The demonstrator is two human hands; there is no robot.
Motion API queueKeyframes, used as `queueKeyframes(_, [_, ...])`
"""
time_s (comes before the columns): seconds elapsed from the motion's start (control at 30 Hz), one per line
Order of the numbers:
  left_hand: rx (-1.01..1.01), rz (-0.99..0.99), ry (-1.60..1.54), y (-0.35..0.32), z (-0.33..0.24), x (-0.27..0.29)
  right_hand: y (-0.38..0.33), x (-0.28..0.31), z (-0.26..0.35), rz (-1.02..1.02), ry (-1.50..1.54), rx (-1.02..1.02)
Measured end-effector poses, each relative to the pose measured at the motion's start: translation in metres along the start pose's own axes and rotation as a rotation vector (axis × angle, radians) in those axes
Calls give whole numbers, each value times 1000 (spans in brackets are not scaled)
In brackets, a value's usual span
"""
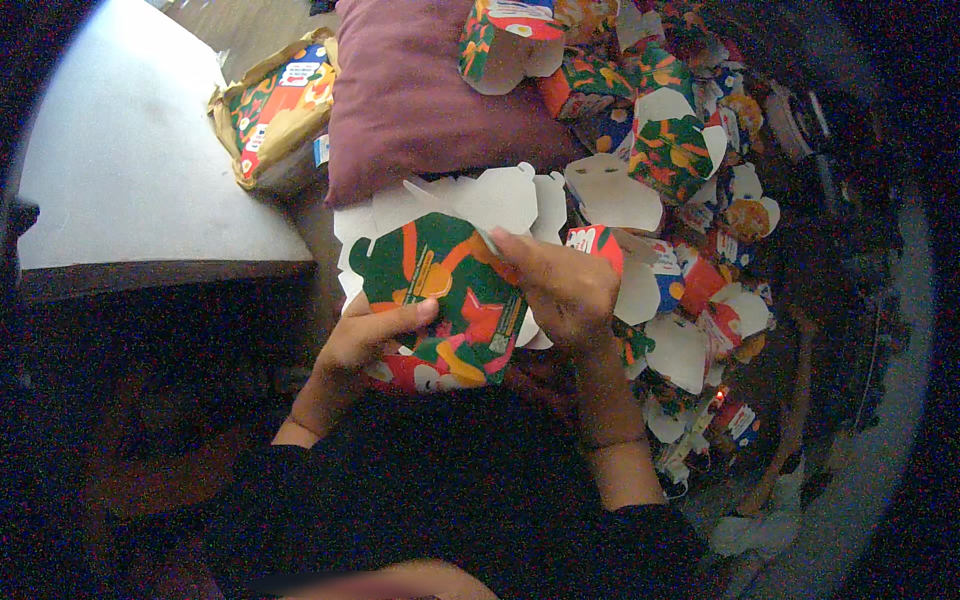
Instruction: The person repeatedly folds flat, pre-cut paperboard blanks into small takeaway-style boxes. They pick each blank, fold the side walls and top flaps, and place the finished box into a growing pile. The process is continuous and repetitive throughout the clip.
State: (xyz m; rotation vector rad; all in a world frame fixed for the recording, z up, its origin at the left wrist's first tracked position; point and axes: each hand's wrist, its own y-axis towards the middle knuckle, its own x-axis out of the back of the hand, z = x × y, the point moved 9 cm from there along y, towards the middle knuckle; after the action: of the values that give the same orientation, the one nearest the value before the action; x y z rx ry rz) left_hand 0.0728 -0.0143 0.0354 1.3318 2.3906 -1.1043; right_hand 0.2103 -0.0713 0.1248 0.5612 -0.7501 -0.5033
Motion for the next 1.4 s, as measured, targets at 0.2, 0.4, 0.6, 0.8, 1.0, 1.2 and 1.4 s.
queueKeyframes(0.2, [10,133,-235,4,0,-9,2,-1,5,233,61,108])
queueKeyframes(0.4, [7,118,-133,4,3,0,5,-11,8,290,-6,62])
queueKeyframes(0.6, [-267,306,6,-2,-23,-25,-49,-34,-56,35,851,-823])
queueKeyframes(0.8, [-265,343,86,-10,-26,-28,-47,-29,-28,113,860,-525])
queueKeyframes(1.0, [-338,386,121,-14,-25,-33,-54,-34,-29,-33,1079,-723])
queueKeyframes(1.2, [-353,481,72,-8,-16,-35,-58,-35,-39,-122,1077,-761])
queueKeyframes(1.4, [-222,571,-841,19,-12,-18,-17,-22,8,164,664,-163])
